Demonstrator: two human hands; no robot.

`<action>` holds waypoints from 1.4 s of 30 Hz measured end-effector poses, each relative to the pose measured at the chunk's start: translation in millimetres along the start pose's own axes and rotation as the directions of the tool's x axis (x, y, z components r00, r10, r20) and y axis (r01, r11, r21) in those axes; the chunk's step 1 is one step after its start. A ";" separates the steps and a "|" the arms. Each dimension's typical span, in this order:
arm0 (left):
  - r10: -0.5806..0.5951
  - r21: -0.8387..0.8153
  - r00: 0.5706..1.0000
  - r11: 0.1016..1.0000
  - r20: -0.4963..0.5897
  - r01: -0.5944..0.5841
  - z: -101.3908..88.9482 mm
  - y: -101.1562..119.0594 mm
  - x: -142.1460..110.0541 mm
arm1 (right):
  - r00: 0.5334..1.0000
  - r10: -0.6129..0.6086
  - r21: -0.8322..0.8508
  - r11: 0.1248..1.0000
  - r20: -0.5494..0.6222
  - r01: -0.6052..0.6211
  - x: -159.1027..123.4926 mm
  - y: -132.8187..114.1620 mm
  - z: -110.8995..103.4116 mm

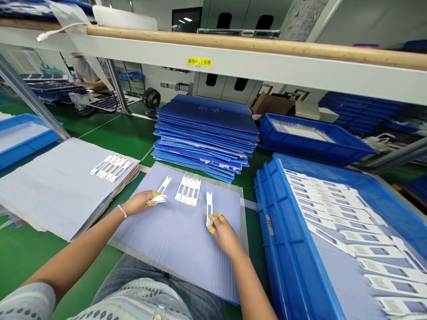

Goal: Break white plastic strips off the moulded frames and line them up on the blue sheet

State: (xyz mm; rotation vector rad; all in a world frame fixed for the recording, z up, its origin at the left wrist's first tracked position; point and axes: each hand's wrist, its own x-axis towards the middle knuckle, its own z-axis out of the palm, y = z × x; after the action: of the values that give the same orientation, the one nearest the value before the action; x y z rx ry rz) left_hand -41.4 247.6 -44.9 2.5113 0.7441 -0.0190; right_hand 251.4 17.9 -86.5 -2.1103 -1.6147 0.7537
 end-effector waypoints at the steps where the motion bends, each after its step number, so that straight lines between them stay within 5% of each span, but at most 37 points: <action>1: 0.005 0.005 1.000 1.000 -0.015 -0.005 1.2 2.8 7.7 | 0.999 0.018 -0.016 1.000 -0.037 -0.019 7.2 -5.6 -1.0; 9: 0.010 0.057 1.000 0.998 -0.013 -0.009 23.8 16.9 65.1 | 0.981 0.155 -0.098 0.981 -0.116 -0.166 70.4 -36.7 11.0; 30: -0.043 0.030 0.999 0.999 0.010 0.042 33.7 23.2 68.1 | 0.987 0.150 -0.249 0.956 -0.049 -0.157 73.1 -42.1 13.7; 36: -0.082 -0.094 0.997 0.992 -0.005 0.081 34.9 26.9 67.5 | 0.986 0.158 -0.247 0.955 -0.048 -0.165 72.9 -43.6 13.3; 42: -0.157 -0.402 0.983 0.910 -0.096 0.106 29.4 33.3 64.4 | 0.986 0.153 -0.225 0.961 -0.059 -0.163 72.7 -46.5 8.7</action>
State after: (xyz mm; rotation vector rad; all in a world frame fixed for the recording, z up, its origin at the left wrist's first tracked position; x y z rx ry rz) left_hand 34.1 242.1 -64.6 2.0873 0.8720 0.2246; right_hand 225.0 100.2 -79.3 -2.4252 -1.5916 0.5901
